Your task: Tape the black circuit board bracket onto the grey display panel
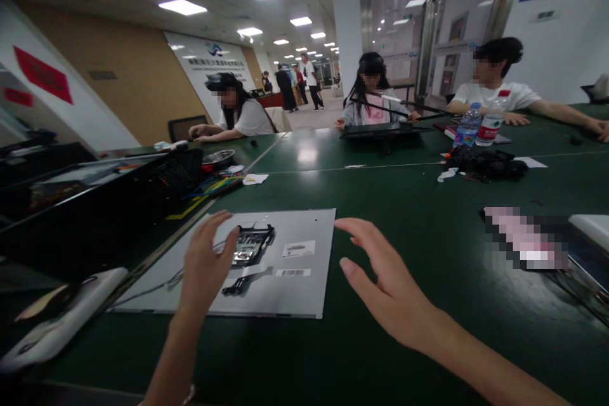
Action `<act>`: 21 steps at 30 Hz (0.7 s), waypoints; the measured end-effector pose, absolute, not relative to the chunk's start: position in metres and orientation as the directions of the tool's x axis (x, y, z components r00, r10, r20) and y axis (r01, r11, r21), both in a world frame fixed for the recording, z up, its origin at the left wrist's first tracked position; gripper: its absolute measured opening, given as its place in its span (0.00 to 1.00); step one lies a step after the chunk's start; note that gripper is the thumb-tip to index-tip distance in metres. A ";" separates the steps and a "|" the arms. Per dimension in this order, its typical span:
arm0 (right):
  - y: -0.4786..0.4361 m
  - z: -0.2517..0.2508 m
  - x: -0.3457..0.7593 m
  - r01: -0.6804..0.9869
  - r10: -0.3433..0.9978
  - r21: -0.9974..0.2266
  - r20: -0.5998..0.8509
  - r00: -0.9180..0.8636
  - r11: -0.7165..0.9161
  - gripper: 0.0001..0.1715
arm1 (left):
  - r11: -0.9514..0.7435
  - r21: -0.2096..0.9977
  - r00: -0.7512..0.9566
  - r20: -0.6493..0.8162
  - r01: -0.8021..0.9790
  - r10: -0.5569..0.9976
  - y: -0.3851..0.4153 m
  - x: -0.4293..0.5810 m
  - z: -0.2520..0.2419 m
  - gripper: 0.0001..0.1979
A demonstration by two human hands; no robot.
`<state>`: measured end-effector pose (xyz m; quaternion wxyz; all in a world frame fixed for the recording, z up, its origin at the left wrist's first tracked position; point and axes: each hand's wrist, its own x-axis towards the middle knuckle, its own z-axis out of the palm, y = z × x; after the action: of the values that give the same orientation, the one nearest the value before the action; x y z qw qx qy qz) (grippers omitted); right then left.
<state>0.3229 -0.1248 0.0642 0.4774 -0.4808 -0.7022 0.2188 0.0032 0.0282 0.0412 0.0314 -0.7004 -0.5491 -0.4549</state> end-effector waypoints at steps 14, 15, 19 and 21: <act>-0.098 -0.015 0.299 0.681 0.930 -0.702 -0.073 -0.361 0.209 0.36 | 0.064 0.347 -0.157 0.245 0.936 0.957 0.054 -0.038 -0.015 0.28; -0.097 -0.014 0.296 0.691 0.924 -0.686 -0.075 -0.376 0.226 0.36 | 0.078 0.341 -0.169 0.245 0.937 0.955 0.054 -0.038 -0.013 0.28; -0.091 -0.006 0.280 0.700 0.882 -0.627 -0.045 -0.469 0.341 0.40 | 0.074 0.314 -0.152 0.229 0.946 0.962 0.059 -0.045 -0.002 0.31; -0.090 -0.004 0.272 0.703 0.874 -0.617 -0.052 -0.484 0.353 0.42 | 0.089 0.269 -0.152 0.222 0.959 0.963 0.067 -0.056 0.003 0.33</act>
<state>0.2717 -0.0895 -0.0039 0.1447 -0.4869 -0.8096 0.2941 -0.0557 0.0672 0.0030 -0.0059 -0.6511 -0.7380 -0.1772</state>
